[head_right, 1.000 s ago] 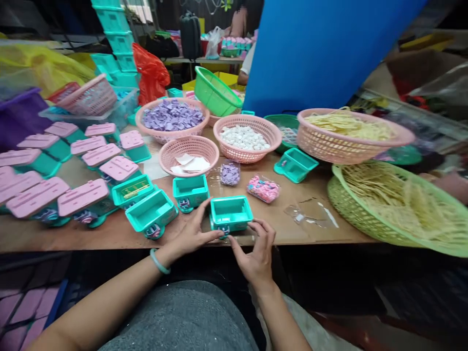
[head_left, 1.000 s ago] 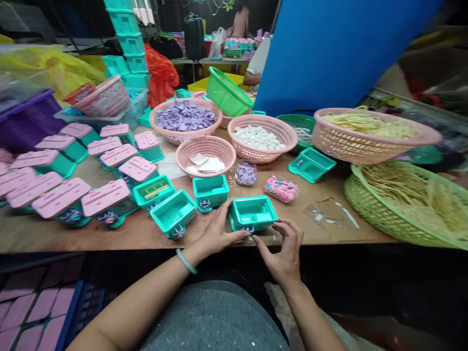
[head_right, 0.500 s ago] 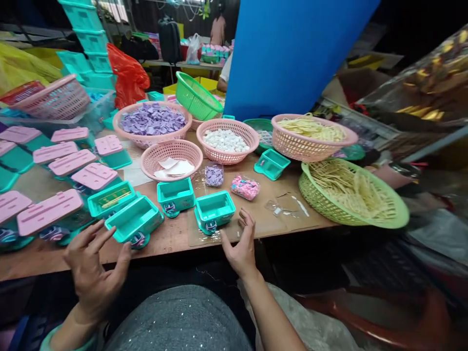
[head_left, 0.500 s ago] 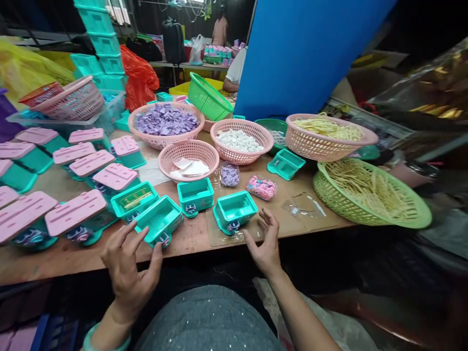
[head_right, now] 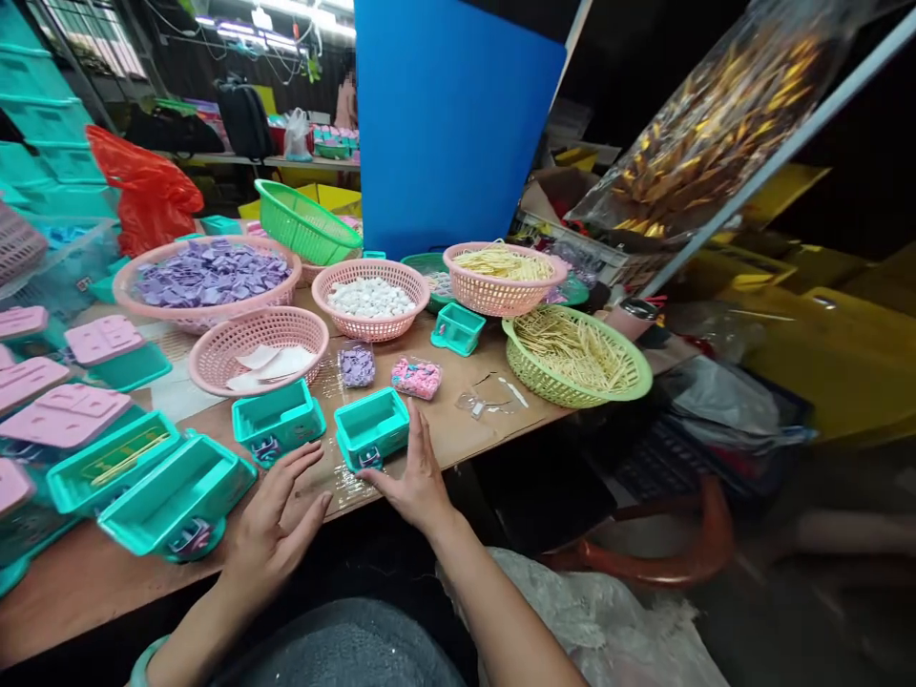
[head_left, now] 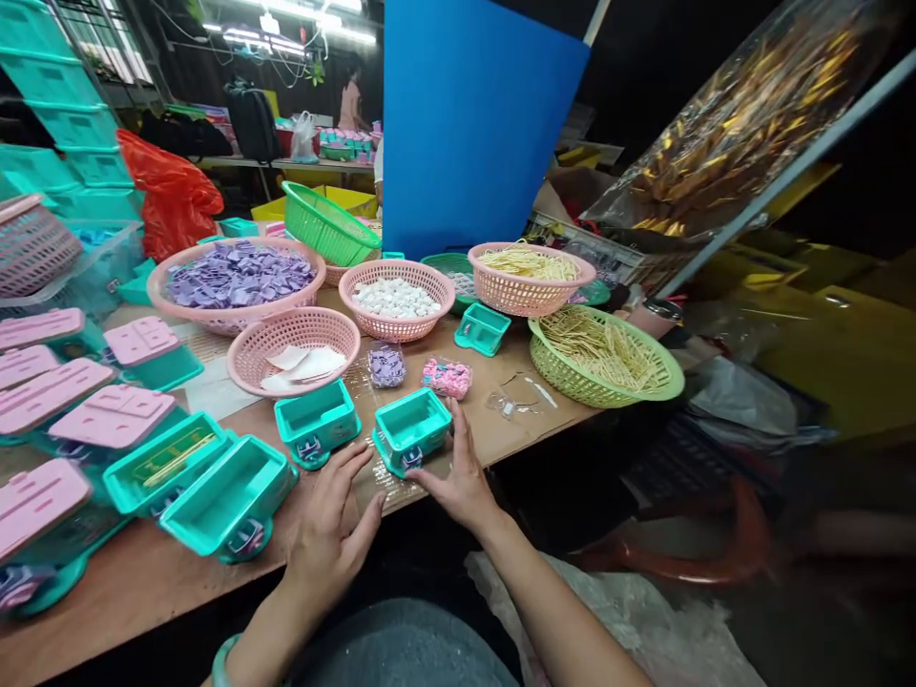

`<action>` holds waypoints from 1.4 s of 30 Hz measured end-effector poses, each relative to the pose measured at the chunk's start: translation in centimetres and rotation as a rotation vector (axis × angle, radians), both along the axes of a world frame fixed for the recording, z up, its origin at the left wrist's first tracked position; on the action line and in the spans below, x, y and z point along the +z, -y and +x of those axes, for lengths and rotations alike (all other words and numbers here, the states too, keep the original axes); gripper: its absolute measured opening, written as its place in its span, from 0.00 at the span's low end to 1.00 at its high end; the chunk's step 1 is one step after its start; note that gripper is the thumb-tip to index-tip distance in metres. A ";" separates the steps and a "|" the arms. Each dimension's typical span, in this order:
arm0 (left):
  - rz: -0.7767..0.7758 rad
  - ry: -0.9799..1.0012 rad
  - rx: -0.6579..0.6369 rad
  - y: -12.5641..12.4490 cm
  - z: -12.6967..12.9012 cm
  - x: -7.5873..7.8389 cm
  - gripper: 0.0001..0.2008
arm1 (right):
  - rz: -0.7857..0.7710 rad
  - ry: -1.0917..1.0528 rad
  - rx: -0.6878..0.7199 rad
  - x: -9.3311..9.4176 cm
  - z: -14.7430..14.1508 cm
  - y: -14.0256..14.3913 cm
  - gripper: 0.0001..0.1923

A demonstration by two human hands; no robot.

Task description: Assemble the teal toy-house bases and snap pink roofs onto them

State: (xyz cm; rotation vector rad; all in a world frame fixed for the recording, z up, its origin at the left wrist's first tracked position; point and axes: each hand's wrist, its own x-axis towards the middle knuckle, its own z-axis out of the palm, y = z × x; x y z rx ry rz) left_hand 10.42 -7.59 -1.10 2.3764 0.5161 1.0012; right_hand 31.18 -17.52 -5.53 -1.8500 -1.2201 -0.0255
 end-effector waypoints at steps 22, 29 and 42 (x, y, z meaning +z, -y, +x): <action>-0.652 -0.151 0.051 -2.7 7.2 -0.9 0.49 | -0.272 -0.032 -0.322 -0.9 12.6 5.4 0.15; -0.246 -0.045 0.094 -2.1 7.3 -1.9 0.43 | -0.228 0.143 -0.433 3.1 16.5 -0.7 0.18; -0.628 0.003 -0.296 1.7 4.9 3.7 0.23 | -0.193 0.112 -0.332 11.0 18.4 -1.5 0.19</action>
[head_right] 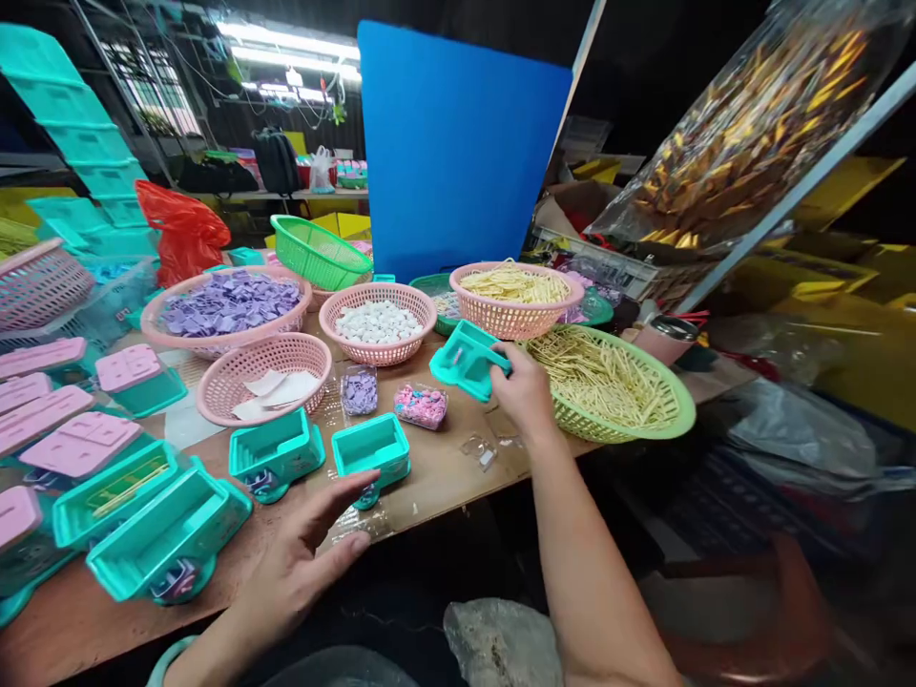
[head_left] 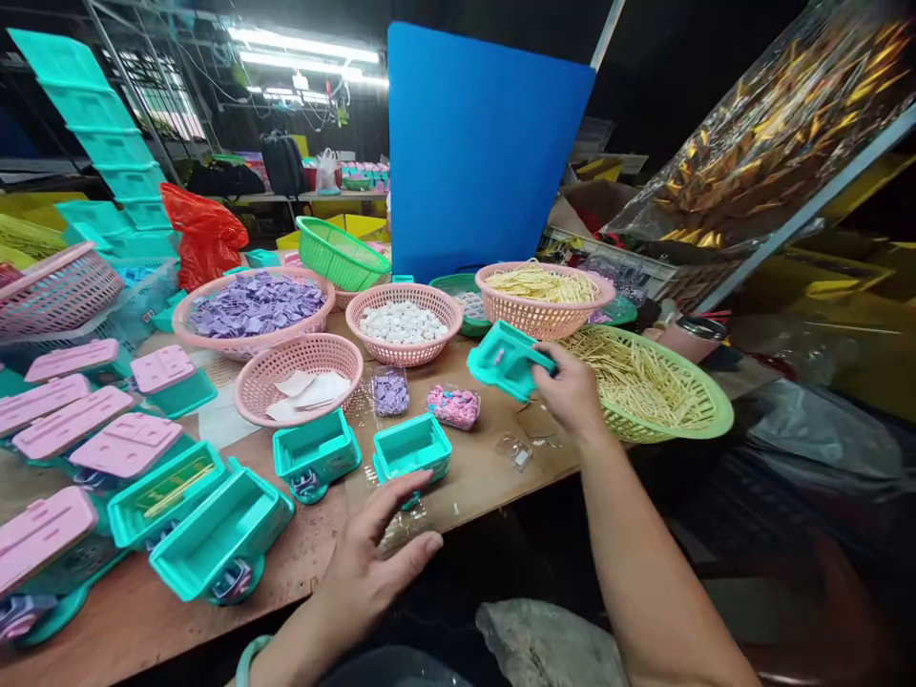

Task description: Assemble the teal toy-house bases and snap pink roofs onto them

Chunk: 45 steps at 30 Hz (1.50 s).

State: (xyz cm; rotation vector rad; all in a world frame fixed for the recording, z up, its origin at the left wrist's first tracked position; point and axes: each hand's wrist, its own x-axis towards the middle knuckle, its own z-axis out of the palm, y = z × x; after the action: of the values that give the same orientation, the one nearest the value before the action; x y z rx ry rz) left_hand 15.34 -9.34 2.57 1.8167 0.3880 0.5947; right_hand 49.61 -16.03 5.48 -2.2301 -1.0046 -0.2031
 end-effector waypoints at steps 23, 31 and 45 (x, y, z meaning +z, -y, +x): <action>-0.994 0.285 0.411 -2.3 -3.5 3.6 0.37 | -0.461 -0.102 0.422 1.7 -3.8 -25.2 0.16; -1.034 0.305 0.436 -4.4 -4.7 4.5 0.32 | -0.591 -0.080 0.483 0.2 -3.2 -29.3 0.18; -1.013 0.223 0.434 -3.1 -5.8 1.6 0.35 | -0.439 0.027 0.503 1.0 -2.7 -22.1 0.14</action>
State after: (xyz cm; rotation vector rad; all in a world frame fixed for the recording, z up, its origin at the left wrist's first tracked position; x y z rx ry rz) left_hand 9.52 -6.24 4.13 0.6885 0.7687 0.7083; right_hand 46.88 6.04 6.52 -2.2564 -1.7150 0.2339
